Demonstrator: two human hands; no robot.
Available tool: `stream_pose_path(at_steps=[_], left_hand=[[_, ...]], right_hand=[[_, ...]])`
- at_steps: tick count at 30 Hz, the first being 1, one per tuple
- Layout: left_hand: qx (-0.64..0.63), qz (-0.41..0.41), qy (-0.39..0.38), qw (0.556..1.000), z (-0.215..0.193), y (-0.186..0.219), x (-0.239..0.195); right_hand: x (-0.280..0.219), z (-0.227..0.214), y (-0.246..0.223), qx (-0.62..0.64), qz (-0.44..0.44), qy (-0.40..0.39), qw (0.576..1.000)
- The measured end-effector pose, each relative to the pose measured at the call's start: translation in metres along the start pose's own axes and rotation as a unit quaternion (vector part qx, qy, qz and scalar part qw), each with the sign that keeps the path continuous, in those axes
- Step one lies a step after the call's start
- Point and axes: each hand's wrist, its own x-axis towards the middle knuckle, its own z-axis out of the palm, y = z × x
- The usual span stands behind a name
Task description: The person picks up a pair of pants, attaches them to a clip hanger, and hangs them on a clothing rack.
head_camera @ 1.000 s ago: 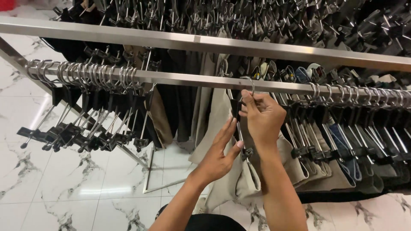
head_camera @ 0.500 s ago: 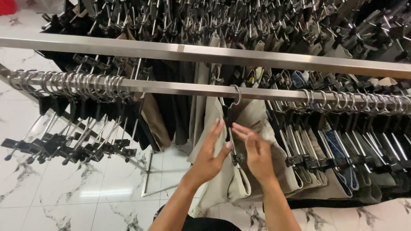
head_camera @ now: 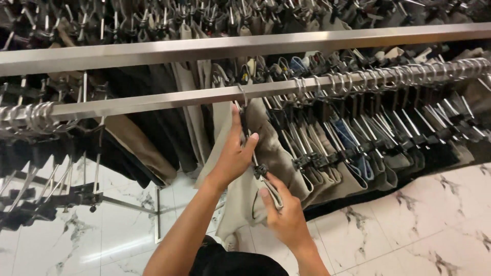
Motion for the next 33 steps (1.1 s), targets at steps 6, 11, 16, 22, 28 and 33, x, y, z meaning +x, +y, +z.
stream_pose_path(at_steps=[6, 11, 16, 22, 28, 33], left_hand=[[-0.008, 0.0, -0.093, 0.996, 0.053, 0.012, 0.024], [0.01, 0.054, -0.071, 0.996, 0.064, -0.008, 0.032], [0.046, 0.099, -0.071, 0.991, 0.059, -0.025, 0.041], [0.063, 0.157, -0.032, 0.985, 0.065, -0.055, 0.049], [-0.109, 0.109, -0.084, 0.984, 0.034, -0.056, 0.04], [-0.033, -0.032, 0.02, 0.999, 0.006, -0.102, -0.019]], right_hand=[[0.002, -0.01, 0.033, 0.007, -0.041, 0.148, 0.988], [0.01, -0.004, 0.054, 0.027, -0.128, 0.175, 0.976], [0.016, -0.001, 0.066, -0.005, -0.148, 0.121, 0.982], [0.016, -0.014, 0.064, 0.002, -0.086, 0.168, 0.982], [0.012, 0.0, 0.074, -0.022, -0.122, 0.266, 0.956], [0.014, 0.02, 0.114, 0.013, 0.008, 0.151, 0.988]])
